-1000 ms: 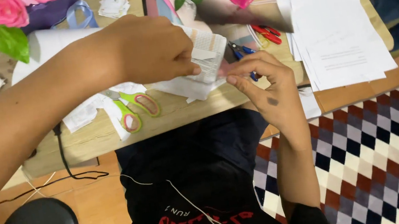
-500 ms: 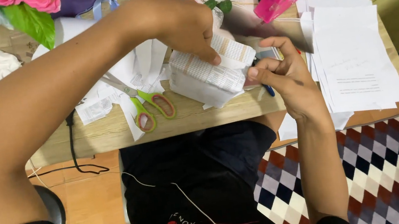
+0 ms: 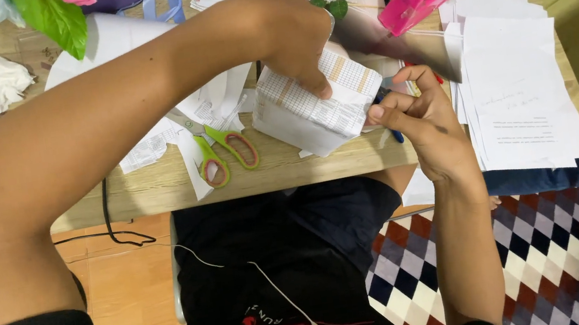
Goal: The person wraps a small rectangular package with white paper featuring a grid pattern. They use a pink tape dispenser to apply clear tape to secure the paper, folding the edges and pressing them down to seal the package.
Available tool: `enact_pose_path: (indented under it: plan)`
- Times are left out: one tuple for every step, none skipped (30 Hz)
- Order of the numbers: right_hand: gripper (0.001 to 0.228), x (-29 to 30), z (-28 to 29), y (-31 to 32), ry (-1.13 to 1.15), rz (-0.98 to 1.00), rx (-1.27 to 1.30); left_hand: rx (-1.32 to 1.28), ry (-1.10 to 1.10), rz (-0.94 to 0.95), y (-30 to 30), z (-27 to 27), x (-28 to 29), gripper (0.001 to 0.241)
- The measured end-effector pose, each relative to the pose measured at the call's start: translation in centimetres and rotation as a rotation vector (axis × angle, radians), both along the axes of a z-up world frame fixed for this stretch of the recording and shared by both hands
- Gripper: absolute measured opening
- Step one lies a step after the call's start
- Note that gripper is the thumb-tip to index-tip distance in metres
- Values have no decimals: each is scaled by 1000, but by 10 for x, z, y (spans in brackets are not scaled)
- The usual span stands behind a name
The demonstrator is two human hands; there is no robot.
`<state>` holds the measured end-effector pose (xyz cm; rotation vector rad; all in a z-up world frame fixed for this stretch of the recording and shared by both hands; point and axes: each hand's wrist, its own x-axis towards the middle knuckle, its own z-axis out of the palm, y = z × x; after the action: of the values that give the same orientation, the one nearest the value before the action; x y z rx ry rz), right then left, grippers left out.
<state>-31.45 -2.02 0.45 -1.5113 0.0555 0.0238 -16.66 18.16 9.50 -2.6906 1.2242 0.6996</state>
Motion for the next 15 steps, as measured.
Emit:
enact_pose_path:
  plan:
    - [35, 0, -2, 0, -1, 1, -1, -1, -1, 1, -1, 0, -1, 62]
    - [35, 0, -4, 0, 9, -12, -23, 12, -28, 13, -2, 0, -2, 66]
    - [35, -1, -6, 0, 19, -25, -46, 24, -56, 26, -2, 0, -3, 70]
    - [35, -1, -7, -1, 17, -23, -48, 22, -58, 28, 0, -1, -1, 70]
    - [36, -2, -8, -2, 16, -30, -42, 9, -55, 68, 1, -3, 0, 73]
    - [36, -3, -9, -3, 17, -37, -39, -7, -50, 109, 3, -5, 2, 78]
    - [36, -3, -11, -3, 18, -34, -44, -11, -49, 112, 5, -4, 3, 78]
    - [35, -3, -14, -4, 8, -29, -28, -33, -34, 138, 8, -5, 2, 76]
    - [34, -4, -17, -4, 0, -24, -12, -55, -19, 165, 12, -6, 2, 74]
    - [34, -3, -22, -4, 4, -17, -16, -60, -15, 172, 15, -11, 5, 74]
    - [34, -3, -27, -4, -12, -9, 23, -127, 26, 152, 18, -16, 8, 69]
    - [33, -1, -31, -4, -33, 0, 64, -195, 61, 132, 22, -19, 12, 66]
    - [33, 0, -36, -2, -33, 9, 60, -199, 60, 140, 28, -10, 8, 66]
    - [33, 0, -41, -2, -65, 3, 124, -207, 161, 191, 33, -1, 3, 47]
    - [34, 0, -46, -1, -96, -3, 188, -214, 262, 241, 37, 8, -1, 31]
